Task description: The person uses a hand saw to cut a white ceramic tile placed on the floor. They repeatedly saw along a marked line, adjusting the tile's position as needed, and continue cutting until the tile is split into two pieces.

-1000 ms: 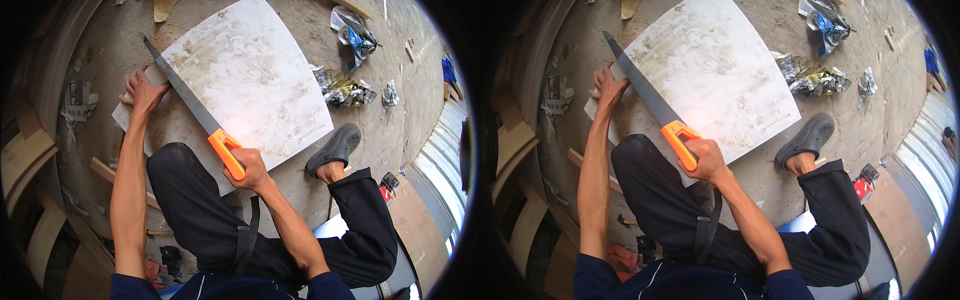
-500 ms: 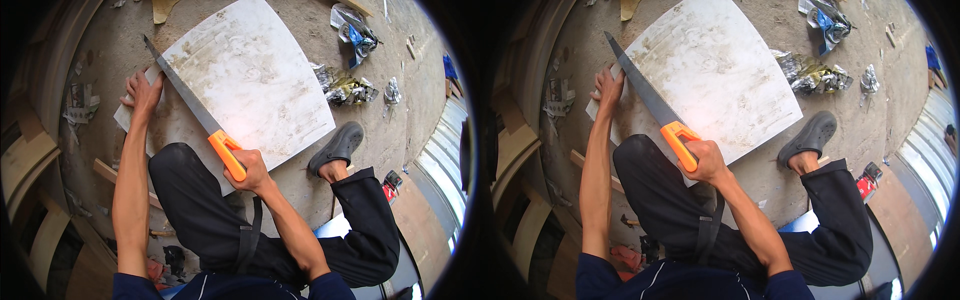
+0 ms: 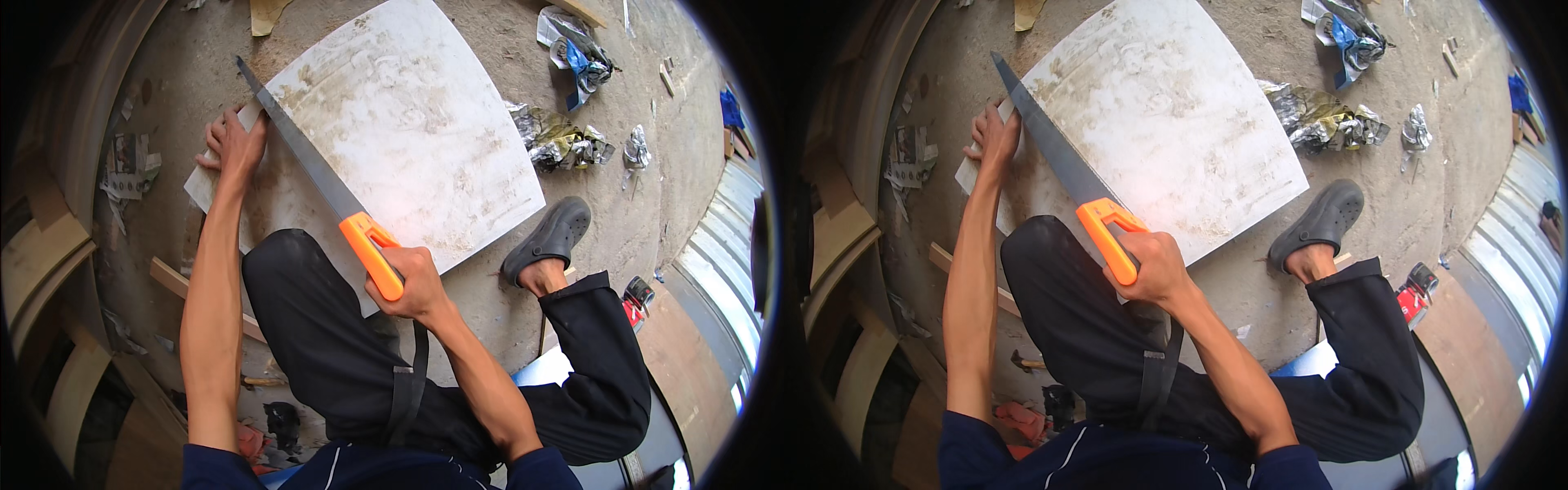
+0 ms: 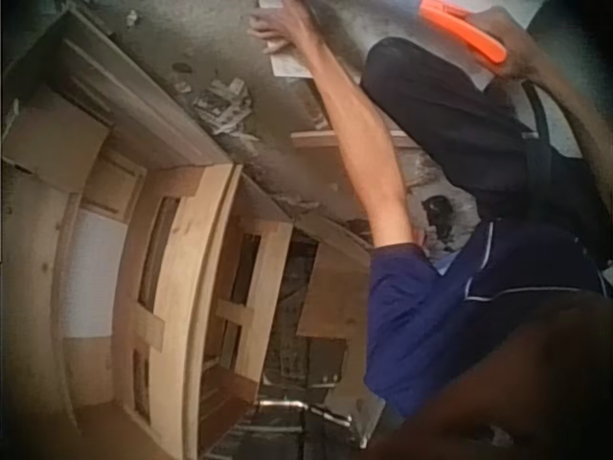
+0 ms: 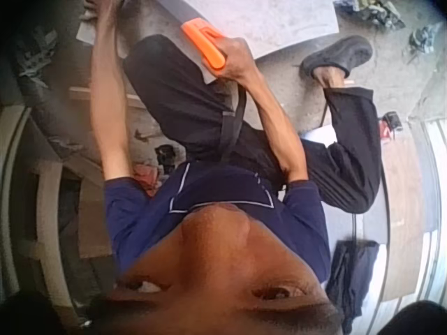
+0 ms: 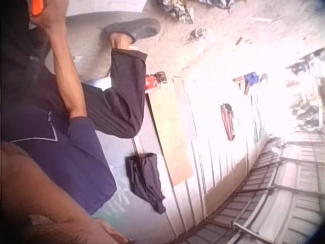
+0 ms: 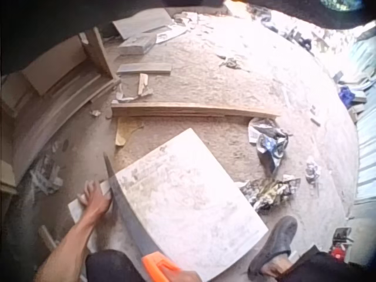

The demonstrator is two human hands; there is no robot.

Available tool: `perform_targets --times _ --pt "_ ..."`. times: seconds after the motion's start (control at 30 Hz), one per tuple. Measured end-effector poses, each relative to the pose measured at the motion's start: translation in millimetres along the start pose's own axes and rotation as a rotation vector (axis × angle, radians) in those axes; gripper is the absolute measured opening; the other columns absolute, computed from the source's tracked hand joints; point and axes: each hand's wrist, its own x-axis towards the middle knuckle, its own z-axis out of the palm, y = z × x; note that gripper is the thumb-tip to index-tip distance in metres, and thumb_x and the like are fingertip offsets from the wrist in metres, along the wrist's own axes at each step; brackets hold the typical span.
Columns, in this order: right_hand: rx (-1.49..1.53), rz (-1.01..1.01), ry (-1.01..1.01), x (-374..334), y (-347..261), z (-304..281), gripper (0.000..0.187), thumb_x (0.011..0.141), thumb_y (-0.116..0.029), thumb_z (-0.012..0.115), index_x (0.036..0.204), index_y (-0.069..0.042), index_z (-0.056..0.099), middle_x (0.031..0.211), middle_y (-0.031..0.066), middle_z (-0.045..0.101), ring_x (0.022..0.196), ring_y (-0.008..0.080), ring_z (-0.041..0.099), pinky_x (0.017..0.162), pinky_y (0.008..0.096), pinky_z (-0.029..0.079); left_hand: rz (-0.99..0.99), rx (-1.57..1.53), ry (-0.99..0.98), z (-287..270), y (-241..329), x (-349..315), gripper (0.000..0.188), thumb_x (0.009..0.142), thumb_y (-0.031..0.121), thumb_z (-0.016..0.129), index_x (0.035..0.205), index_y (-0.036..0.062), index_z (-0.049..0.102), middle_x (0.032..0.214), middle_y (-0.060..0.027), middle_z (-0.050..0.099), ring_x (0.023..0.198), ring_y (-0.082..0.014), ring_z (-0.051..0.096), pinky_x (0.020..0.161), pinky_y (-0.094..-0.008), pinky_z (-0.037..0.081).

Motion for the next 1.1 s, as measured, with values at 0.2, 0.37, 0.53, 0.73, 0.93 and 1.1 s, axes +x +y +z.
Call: perform_targets --times 0.2,0.37,0.53,0.73,0.93,1.1 --pt "-0.007 0.072 0.021 -6 -19 -8 0.01 0.067 -0.009 0.065 0.067 -0.002 0.058 0.058 0.0138 0.055 0.051 0.0321 0.057 0.05 0.035 0.045 -0.036 0.03 -0.023 -3 3 -3 0.078 0.076 0.068 0.05 0.135 0.0184 0.04 0.141 -0.0189 0.03 0.14 -0.033 0.007 0.102 -0.0671 -0.01" --pt "0.004 0.208 0.019 9 -44 -14 0.015 0.073 -0.009 0.063 0.063 0.0 0.056 0.051 0.011 0.05 0.044 0.0198 0.051 0.048 0.0308 0.041 0.006 0.008 -0.017 -3 2 -3 0.078 0.078 0.065 0.05 0.136 0.0138 0.038 0.141 -0.0199 0.029 0.139 -0.0353 0.007 0.102 -0.0674 -0.01" --pt "-0.061 0.285 0.074 25 -65 -9 0.016 0.074 -0.008 0.061 0.063 0.002 0.055 0.049 0.011 0.048 0.042 0.016 0.045 0.046 0.0315 0.038 -0.024 -0.039 0.019 -1 9 -1 0.079 0.08 0.065 0.048 0.136 0.0101 0.04 0.141 -0.0181 0.03 0.139 -0.0346 0.007 0.104 -0.0657 -0.013" --pt "-0.205 0.1 0.081 7 -85 -11 0.011 0.072 -0.004 0.06 0.064 0.001 0.055 0.049 0.01 0.049 0.04 0.0208 0.048 0.046 0.0305 0.039 -0.052 -0.192 0.122 14 7 10 0.069 0.076 0.067 0.054 0.121 0.0156 0.058 0.139 -0.0164 0.034 0.136 -0.0334 0.014 0.102 -0.0655 -0.014" --pt "-0.208 0.126 0.116 5 -86 -1 0.012 0.073 -0.005 0.061 0.065 0.001 0.055 0.05 0.0097 0.048 0.042 0.0183 0.046 0.046 0.0301 0.039 -0.124 -0.313 0.061 -3 14 8 0.071 0.07 0.07 0.061 0.117 0.0159 0.063 0.139 -0.0177 0.037 0.135 -0.0328 0.017 0.108 -0.0568 -0.001" --pt "-0.094 0.226 0.198 -3 -80 -4 0.013 0.074 -0.004 0.061 0.065 0.002 0.054 0.05 0.0083 0.048 0.043 0.0159 0.046 0.047 0.0298 0.038 -0.128 -0.227 0.016 -22 33 -12 0.072 0.074 0.07 0.058 0.118 0.0127 0.062 0.135 -0.0163 0.042 0.132 -0.0307 0.025 0.111 -0.0421 0.018"
